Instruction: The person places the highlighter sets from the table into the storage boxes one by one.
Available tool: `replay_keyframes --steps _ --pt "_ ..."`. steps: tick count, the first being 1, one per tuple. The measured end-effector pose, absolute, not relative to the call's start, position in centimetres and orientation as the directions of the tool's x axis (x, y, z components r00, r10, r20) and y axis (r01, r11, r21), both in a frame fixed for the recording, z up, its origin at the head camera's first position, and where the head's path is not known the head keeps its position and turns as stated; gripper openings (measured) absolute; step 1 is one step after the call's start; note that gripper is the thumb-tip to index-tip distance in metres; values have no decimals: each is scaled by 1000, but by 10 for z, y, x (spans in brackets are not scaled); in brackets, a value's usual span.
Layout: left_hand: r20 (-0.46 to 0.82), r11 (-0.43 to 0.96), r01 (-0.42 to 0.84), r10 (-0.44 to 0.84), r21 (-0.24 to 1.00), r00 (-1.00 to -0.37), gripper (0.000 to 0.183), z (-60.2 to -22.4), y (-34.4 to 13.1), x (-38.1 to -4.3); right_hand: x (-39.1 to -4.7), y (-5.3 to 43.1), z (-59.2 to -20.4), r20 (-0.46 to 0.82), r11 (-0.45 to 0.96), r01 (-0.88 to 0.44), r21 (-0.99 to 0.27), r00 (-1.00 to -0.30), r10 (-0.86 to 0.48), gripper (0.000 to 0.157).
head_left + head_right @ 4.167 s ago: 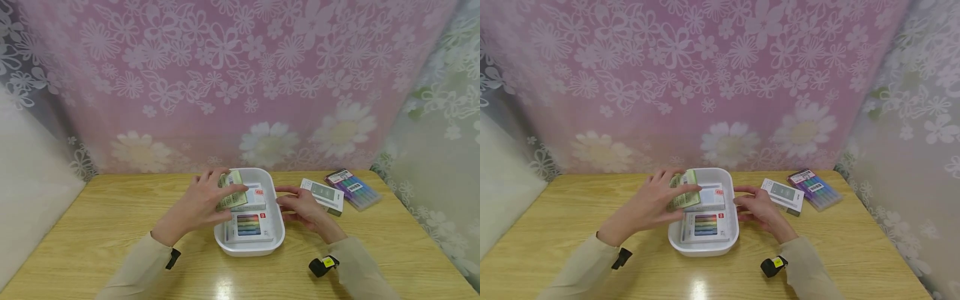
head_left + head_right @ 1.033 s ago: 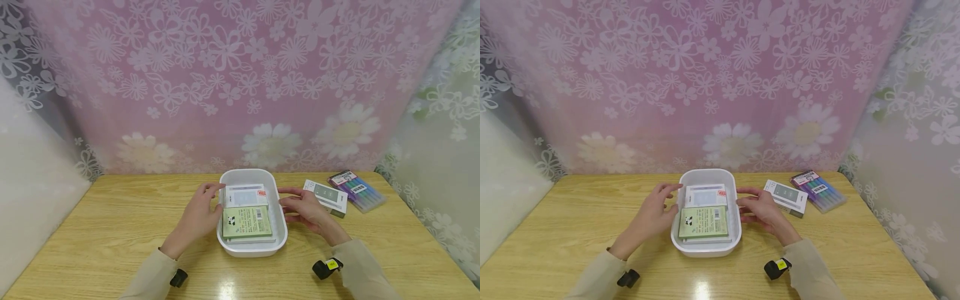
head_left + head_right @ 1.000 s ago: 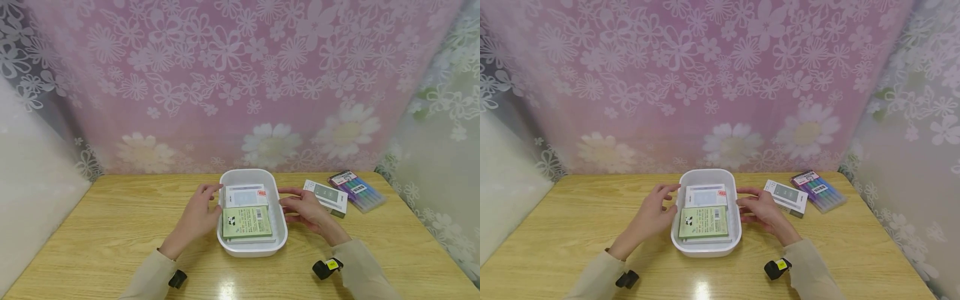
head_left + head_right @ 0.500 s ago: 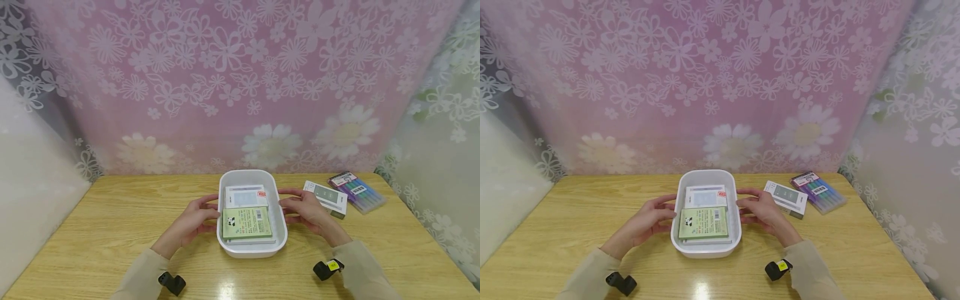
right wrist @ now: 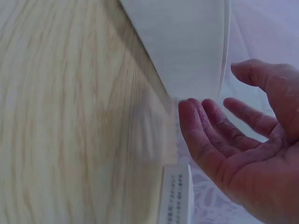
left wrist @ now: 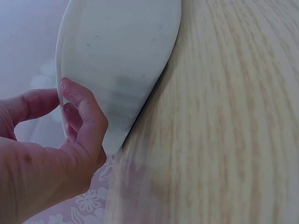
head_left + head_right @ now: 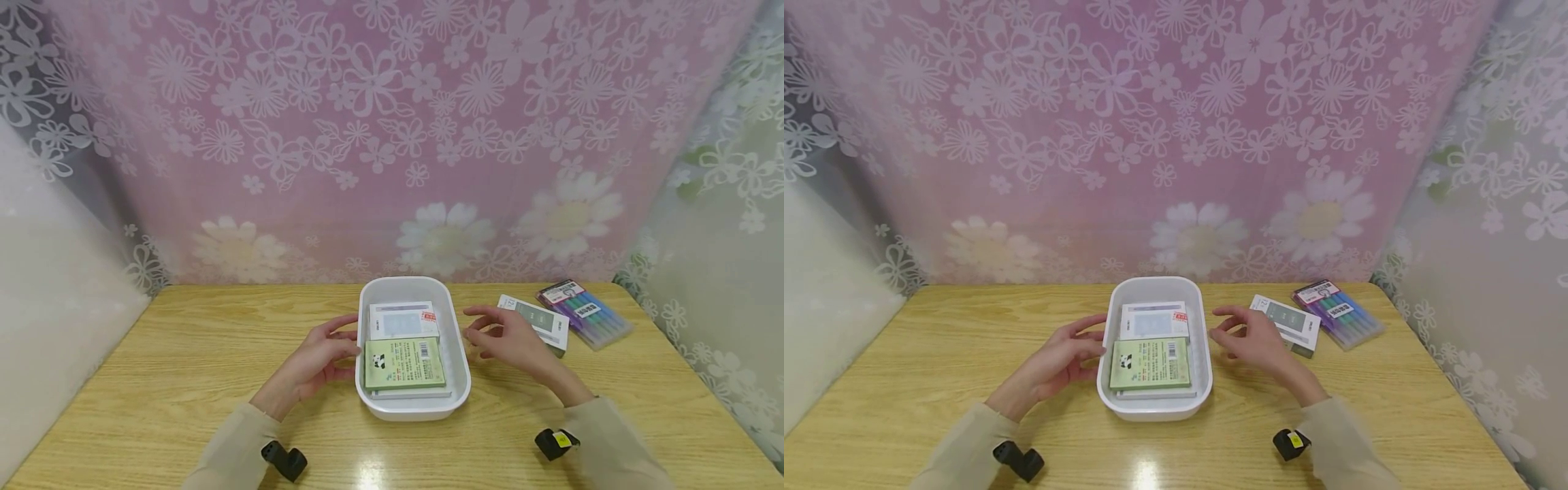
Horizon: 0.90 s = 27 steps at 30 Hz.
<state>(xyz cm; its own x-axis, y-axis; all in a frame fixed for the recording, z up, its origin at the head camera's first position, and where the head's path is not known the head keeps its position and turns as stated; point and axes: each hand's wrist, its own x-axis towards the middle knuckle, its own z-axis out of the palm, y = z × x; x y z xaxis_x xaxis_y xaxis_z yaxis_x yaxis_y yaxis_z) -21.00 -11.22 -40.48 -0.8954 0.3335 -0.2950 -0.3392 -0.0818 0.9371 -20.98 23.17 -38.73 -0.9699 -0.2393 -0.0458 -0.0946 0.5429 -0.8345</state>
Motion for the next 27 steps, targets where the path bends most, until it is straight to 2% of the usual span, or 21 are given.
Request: replay_keyframes --steps 4,9,19,27 --pt "-296 -89 -343 337 935 -894 72 -406 -112 -211 -207 239 -381 131 688 -282 -669 -956 -264 47" --pt "-297 -95 -346 335 933 -894 73 -407 -111 -213 -208 251 -375 281 762 -437 -478 -898 -338 49" --pt "-307 -99 -361 347 927 -886 74 -405 -112 -213 -216 281 -375 200 876 -445 -184 -890 -410 65" --pt "-313 -98 -367 352 925 -882 73 -404 -113 -213 -228 307 -378 57 915 -385 -120 -923 -380 75"
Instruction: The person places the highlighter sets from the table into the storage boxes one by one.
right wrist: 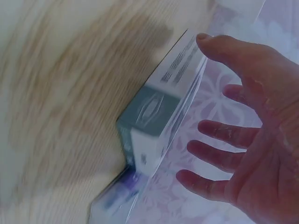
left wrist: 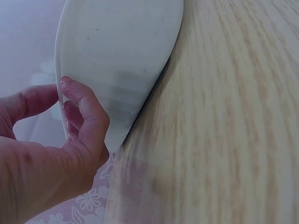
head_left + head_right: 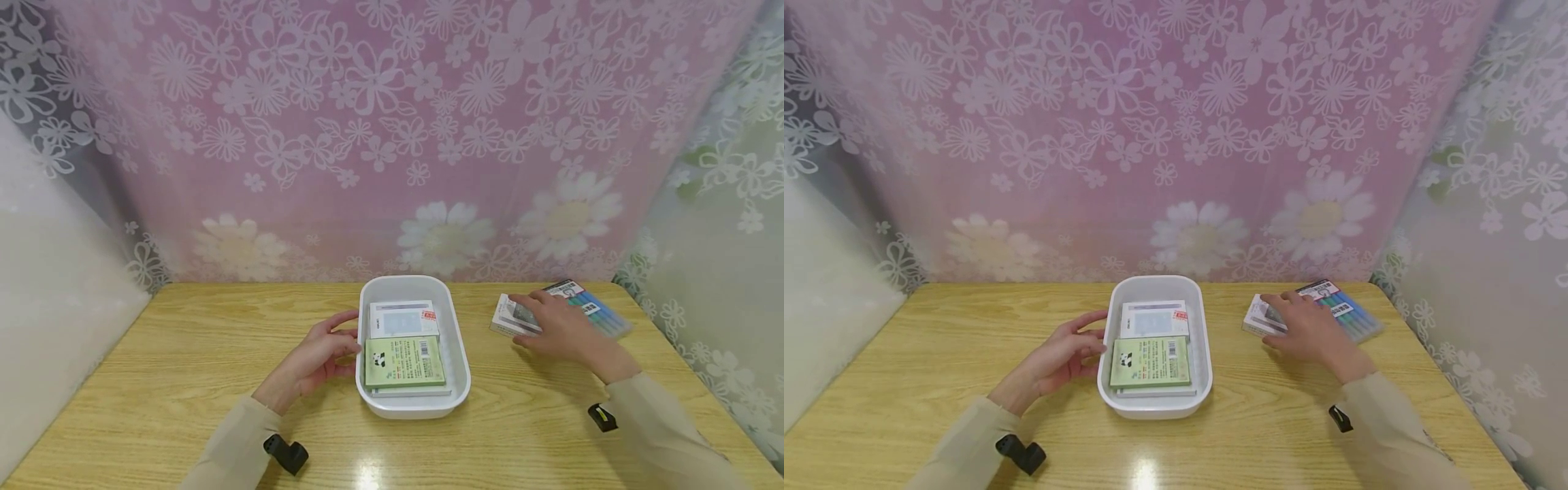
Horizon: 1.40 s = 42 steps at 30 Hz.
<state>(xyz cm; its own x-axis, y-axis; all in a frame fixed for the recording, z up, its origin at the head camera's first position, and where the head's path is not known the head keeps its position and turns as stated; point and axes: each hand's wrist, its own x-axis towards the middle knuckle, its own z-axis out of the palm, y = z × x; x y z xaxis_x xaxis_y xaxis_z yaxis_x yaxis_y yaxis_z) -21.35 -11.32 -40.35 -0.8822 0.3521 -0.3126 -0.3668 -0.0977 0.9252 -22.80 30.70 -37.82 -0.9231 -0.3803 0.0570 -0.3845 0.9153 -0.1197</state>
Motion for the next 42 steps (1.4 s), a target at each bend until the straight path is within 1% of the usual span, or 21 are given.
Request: replay_keyframes --steps 5,10,16,21,25,37,42 --pt "-318 -100 -369 338 924 -886 71 -405 -113 -215 -232 317 -380 2 923 -371 -103 -928 -373 73" --pt "-315 -104 -368 337 924 -887 72 -405 -113 -215 -232 320 -382 -20 934 -350 -75 -936 -353 68" --pt "-315 -108 -370 341 923 -886 72 -405 -113 -216 -231 320 -384 -13 933 -343 -106 -938 -346 68" --pt "-316 -109 -371 340 922 -886 71 -405 -113 -216 -230 321 -385 3 907 -386 -170 -920 -391 66" --pt "-317 -108 -371 340 922 -885 71 -405 -114 -216 -230 322 -386 8 887 -414 -203 -907 -421 69" --pt "-318 -103 -373 348 922 -882 71 -405 -114 -216 -227 323 -391 35 892 -408 -194 -912 -410 69" --pt "-313 -104 -369 350 924 -883 71 -406 -114 -215 -224 321 -387 42 895 -389 -218 -920 -390 67"
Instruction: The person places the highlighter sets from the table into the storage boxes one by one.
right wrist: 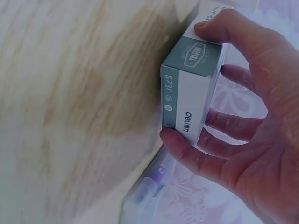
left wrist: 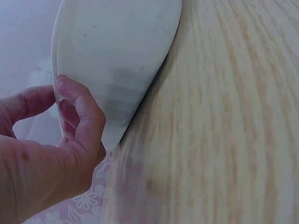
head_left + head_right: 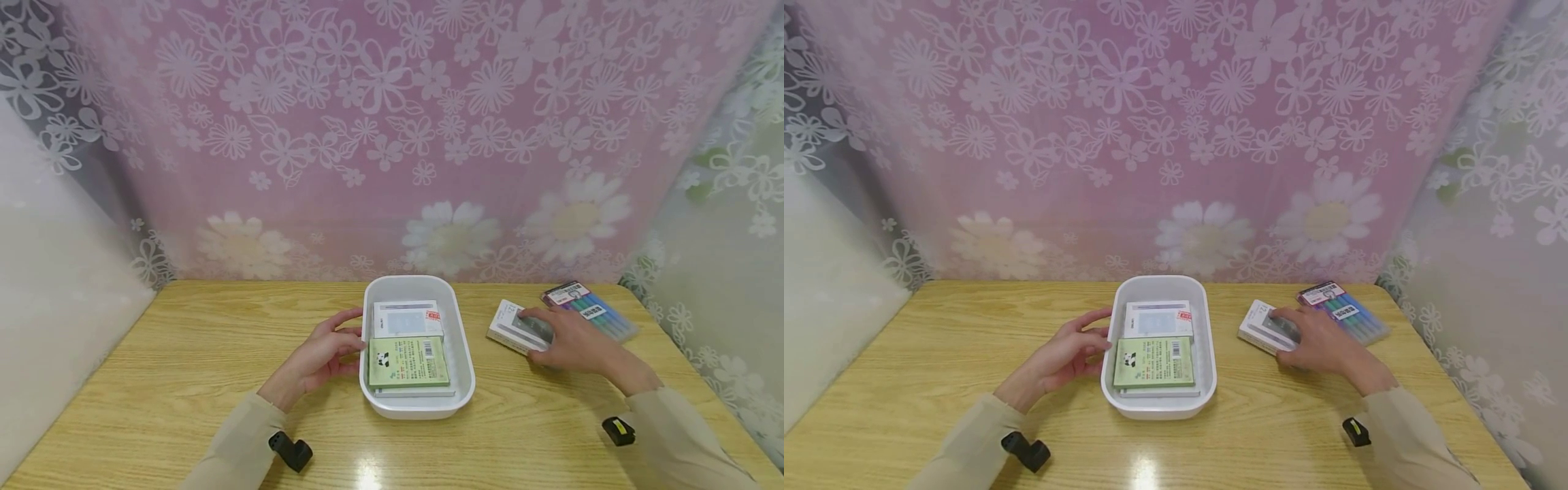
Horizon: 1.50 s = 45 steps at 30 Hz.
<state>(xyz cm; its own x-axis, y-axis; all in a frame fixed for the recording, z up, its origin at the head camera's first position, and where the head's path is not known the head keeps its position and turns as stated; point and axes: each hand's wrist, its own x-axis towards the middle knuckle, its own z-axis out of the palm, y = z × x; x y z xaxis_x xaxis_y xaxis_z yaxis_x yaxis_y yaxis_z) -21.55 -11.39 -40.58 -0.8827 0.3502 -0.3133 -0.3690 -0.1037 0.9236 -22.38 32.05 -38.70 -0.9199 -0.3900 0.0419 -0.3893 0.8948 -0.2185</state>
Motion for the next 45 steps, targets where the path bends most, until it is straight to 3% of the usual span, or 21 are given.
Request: replay_keyframes --steps 18,45 --pt "-318 -103 -372 344 922 -884 71 -406 -115 -217 -212 299 -358 200 853 -483 -196 -872 -448 65" --pt "-321 -111 -380 350 918 -880 70 -405 -114 -216 -188 251 -332 237 803 -564 -193 -821 -520 64"
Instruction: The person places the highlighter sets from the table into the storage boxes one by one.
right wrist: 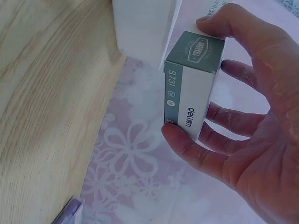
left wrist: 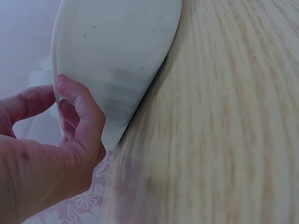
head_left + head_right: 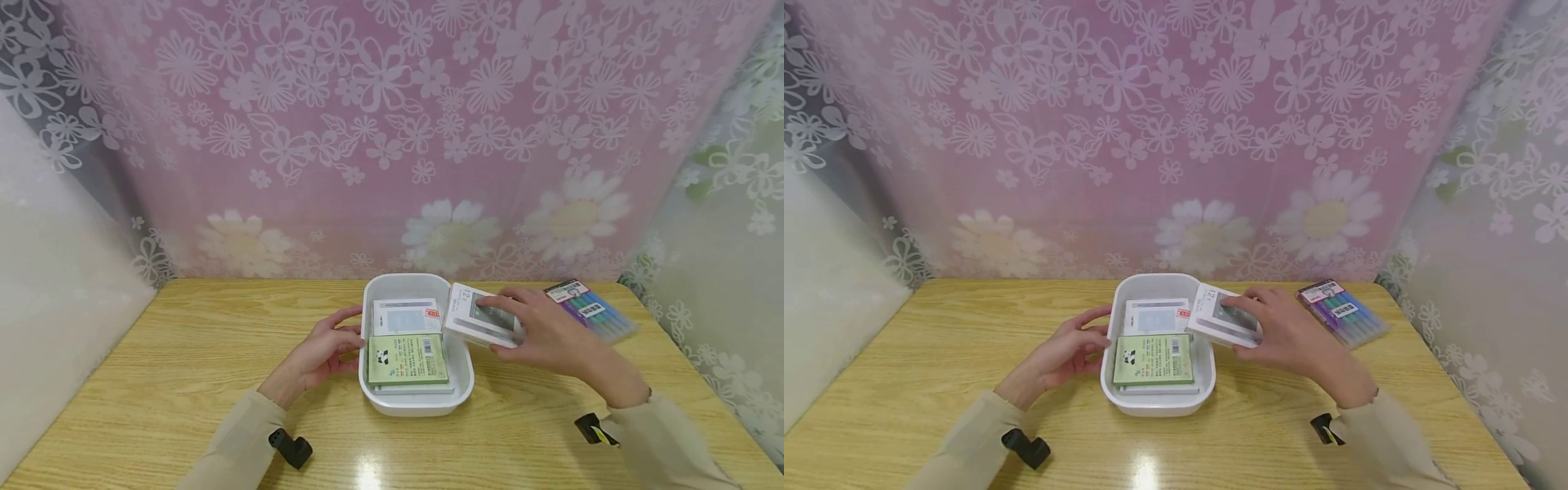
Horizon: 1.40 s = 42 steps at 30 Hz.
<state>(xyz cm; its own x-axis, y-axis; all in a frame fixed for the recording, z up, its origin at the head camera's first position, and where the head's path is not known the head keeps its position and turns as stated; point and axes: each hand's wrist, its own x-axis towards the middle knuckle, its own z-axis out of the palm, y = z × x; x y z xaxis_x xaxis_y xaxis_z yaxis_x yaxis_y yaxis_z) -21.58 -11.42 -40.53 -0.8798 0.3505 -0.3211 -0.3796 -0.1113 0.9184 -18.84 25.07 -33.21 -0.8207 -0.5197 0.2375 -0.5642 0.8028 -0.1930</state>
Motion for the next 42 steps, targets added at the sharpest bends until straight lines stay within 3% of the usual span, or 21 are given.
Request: replay_keyframes --steps 21,42 --pt "-320 -107 -379 356 919 -878 70 -406 -115 -216 -183 215 -332 268 754 -631 -183 -770 -579 62" --pt "-300 -108 -360 365 927 -881 71 -409 -116 -215 -182 189 -335 200 725 -657 -206 -753 -626 59"
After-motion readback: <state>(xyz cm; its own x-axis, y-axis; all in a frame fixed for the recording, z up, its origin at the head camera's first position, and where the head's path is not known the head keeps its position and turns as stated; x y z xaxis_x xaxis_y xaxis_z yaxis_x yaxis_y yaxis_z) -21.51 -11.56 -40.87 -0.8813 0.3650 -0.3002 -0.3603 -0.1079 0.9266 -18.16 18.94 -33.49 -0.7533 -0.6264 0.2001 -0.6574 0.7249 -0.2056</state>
